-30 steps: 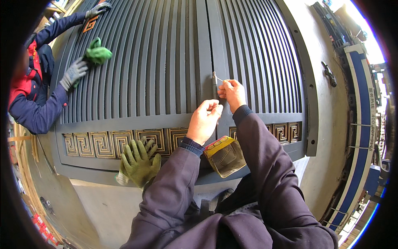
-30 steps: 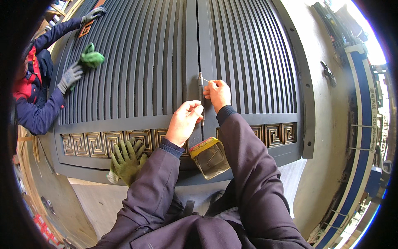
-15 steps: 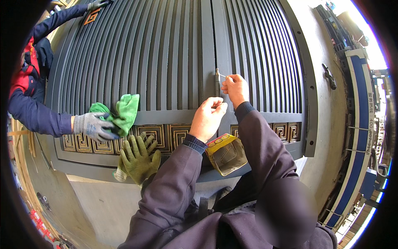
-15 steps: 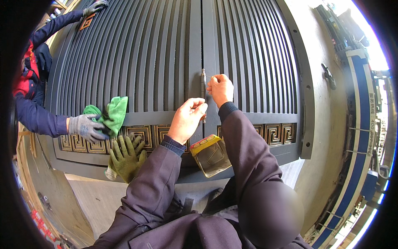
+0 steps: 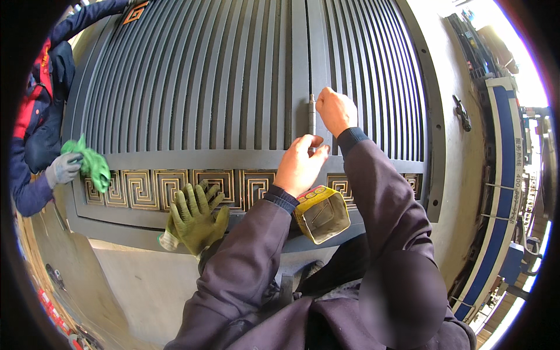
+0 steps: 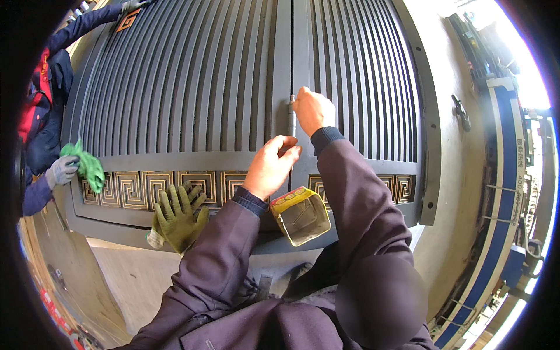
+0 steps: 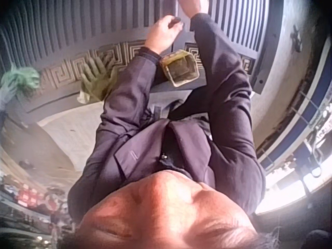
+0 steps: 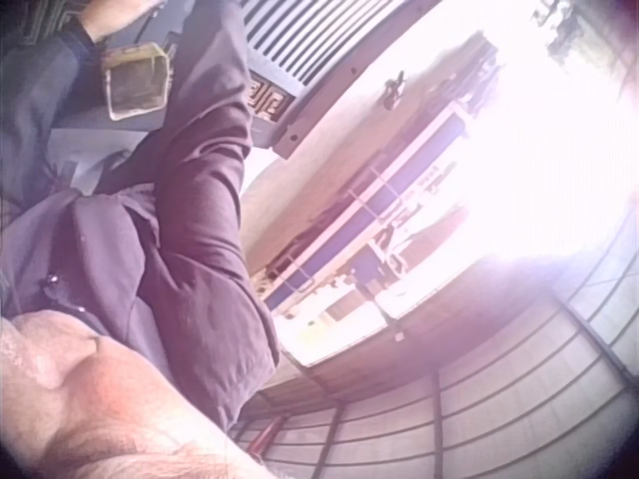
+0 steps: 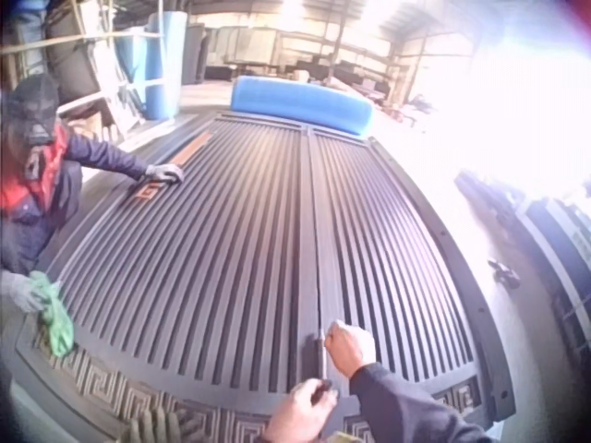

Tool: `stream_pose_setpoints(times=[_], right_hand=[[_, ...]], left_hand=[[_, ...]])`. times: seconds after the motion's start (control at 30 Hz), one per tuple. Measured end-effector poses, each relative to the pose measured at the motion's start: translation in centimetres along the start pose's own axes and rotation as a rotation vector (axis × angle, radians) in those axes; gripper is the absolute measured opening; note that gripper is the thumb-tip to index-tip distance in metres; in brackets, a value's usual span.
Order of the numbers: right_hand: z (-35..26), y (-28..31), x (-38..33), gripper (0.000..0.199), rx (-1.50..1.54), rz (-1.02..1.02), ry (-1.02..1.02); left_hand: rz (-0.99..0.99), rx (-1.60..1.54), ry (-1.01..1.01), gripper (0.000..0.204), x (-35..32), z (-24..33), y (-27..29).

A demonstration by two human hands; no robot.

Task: The person applies a dark finish to the decorative Greek key patterns on a large metal gate using a small brush and a tin of finish. They repeatedly dip the brush and carefully paint the recessed patterns, then walk around the gate to continue the work.

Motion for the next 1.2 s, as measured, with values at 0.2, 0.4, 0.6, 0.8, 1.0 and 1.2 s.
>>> stream_pose_setpoints(times=[0.2,0.4,0.6,0.8,1.0,1.2], right_hand=[[-1.1,-0.1,1.1,0.021,-0.101,-0.040,0.118],[0.7,-1.5,1.9,0.023,-0.016,-0.005,0.059],[2.3,-1.1,0.9,0.023,0.139,-0.064,-0.042],[2.6,-1.0,0.4,0.024,0.215,-0.067,-0.087],[2.4,-0.8,-0.1,0.020,0.440,-0.204,-0.175],[2.3,-0.7,0.1,0.022,0.650,-0.349,-0.298]], left_hand=[[0.003,0.052,0.006,0.041,-0.4,1.3,0.6],[0.001,0.052,-0.023,0.038,-0.6,2.1,1.1],[0.029,0.036,-0.062,0.035,-0.5,1.9,1.4],[0.016,0.036,-0.071,0.034,-0.5,1.6,1.2],[0.004,0.030,-0.024,0.035,-0.4,1.1,1.0],[-0.008,0.059,-0.022,0.040,-0.4,1.0,0.9]])
Point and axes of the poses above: each hand's wrist, its own x-axis towards the middle knuckle, its own y-axis out of the back of the hand, z = x × y, the point moved 8 cm from there along x, towards the middle knuckle, and after that the axes turned 2 degrees about -x, right-handed, at the moved point
